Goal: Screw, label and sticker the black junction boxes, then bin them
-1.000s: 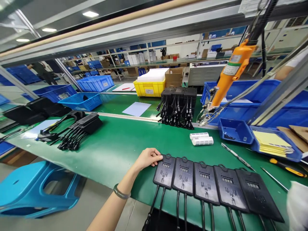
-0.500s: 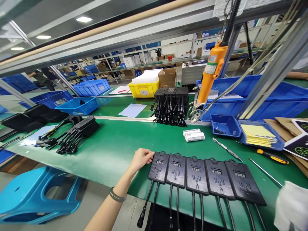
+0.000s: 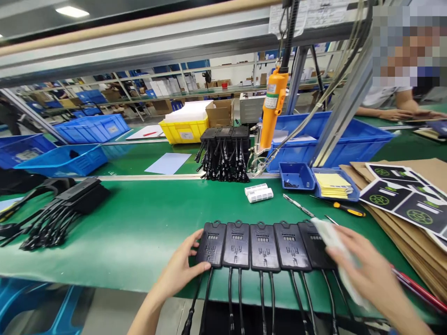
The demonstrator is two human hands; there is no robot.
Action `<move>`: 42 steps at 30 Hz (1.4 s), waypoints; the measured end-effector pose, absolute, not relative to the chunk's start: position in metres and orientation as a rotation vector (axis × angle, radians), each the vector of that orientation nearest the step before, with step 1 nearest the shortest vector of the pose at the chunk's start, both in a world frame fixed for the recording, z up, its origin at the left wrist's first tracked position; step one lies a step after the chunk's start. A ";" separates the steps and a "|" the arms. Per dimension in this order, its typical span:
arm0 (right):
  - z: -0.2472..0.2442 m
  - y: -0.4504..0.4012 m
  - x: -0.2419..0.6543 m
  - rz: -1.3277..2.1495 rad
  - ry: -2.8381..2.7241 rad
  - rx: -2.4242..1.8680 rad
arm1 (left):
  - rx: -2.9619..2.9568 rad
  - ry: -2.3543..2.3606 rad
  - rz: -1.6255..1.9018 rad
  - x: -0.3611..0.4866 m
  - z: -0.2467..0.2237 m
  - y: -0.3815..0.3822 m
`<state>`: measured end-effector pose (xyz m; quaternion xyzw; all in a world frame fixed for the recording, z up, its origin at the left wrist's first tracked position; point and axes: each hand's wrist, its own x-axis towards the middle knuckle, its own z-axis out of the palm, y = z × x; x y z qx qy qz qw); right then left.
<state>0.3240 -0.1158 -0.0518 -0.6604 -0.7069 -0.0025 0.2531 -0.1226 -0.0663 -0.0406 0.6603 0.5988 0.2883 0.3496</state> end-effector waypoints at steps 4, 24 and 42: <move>-0.086 -0.089 0.289 -0.168 -2.213 -1.808 | 1.670 1.540 0.822 -0.119 -0.055 -0.072; 0.016 -0.117 0.170 1.187 -1.980 -1.296 | 1.060 1.264 1.220 -0.135 -0.063 -0.091; -0.070 -0.068 0.179 0.345 -2.319 -1.659 | 1.041 1.334 1.264 -0.087 -0.076 -0.068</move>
